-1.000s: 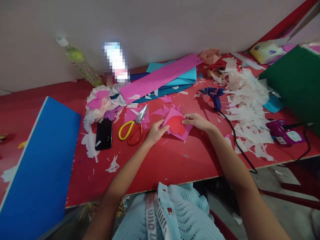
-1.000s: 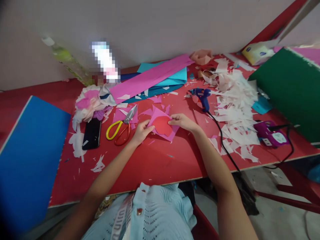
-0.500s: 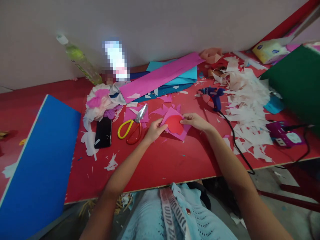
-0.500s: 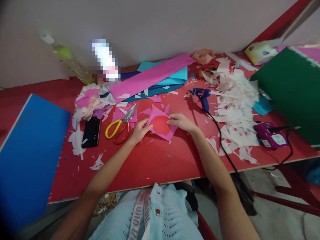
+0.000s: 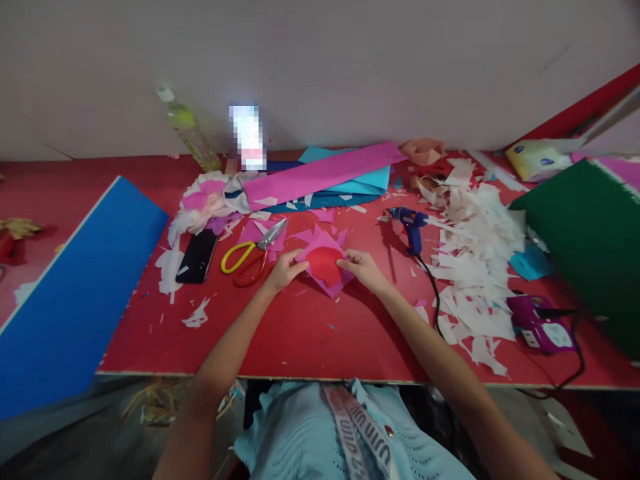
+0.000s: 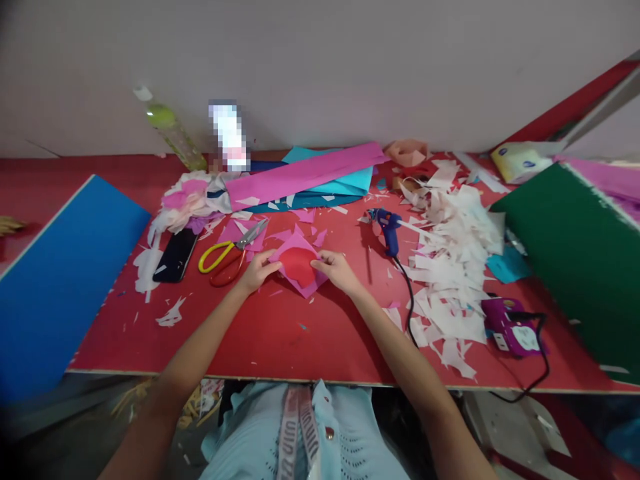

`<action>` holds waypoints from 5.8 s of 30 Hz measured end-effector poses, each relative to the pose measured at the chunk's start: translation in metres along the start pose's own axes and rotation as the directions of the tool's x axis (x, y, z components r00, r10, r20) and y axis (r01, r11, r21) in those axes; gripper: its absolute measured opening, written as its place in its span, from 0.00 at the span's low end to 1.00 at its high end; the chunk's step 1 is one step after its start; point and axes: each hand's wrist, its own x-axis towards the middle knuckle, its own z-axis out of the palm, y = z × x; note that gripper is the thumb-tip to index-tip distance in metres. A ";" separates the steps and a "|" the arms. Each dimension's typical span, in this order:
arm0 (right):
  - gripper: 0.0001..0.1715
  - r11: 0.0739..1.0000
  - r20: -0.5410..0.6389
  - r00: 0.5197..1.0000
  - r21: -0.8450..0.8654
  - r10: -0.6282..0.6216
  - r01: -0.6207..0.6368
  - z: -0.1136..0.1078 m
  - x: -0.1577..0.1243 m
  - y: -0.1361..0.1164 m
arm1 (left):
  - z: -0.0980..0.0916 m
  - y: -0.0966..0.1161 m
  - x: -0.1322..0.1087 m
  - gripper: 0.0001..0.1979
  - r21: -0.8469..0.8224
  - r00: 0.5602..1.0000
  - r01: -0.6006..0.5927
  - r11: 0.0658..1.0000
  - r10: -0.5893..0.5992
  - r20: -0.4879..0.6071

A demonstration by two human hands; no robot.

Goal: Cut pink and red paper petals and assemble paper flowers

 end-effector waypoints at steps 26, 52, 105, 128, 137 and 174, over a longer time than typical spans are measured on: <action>0.19 0.999 -0.143 0.990 0.044 -0.016 0.023 0.005 -0.001 0.013 | 0.005 -0.003 0.005 0.16 0.014 0.999 0.035 0.999 -0.035 0.034; 0.12 0.996 -0.049 0.998 0.083 0.029 -0.025 0.033 0.010 -0.011 | -0.078 0.039 -0.035 0.14 0.887 0.953 0.239 0.395 0.081 -0.292; 0.10 0.957 -0.417 0.899 0.186 -0.129 0.224 0.028 -0.005 -0.018 | -0.027 0.078 -0.052 0.16 0.997 0.977 0.000 0.074 -0.213 0.016; 0.09 0.940 -0.427 0.898 0.249 -0.110 0.234 0.032 -0.006 -0.014 | -0.021 0.073 -0.050 0.19 0.994 0.983 0.004 0.108 -0.182 0.016; 0.10 0.935 -0.419 0.903 0.277 -0.090 0.222 0.032 -0.005 -0.010 | -0.021 0.069 -0.048 0.16 0.996 0.981 0.022 0.086 -0.192 -0.005; 0.14 0.907 -0.410 0.912 0.392 0.024 0.153 0.034 -0.006 -0.016 | -0.024 0.066 -0.048 0.13 0.998 0.982 -0.003 0.063 -0.191 0.015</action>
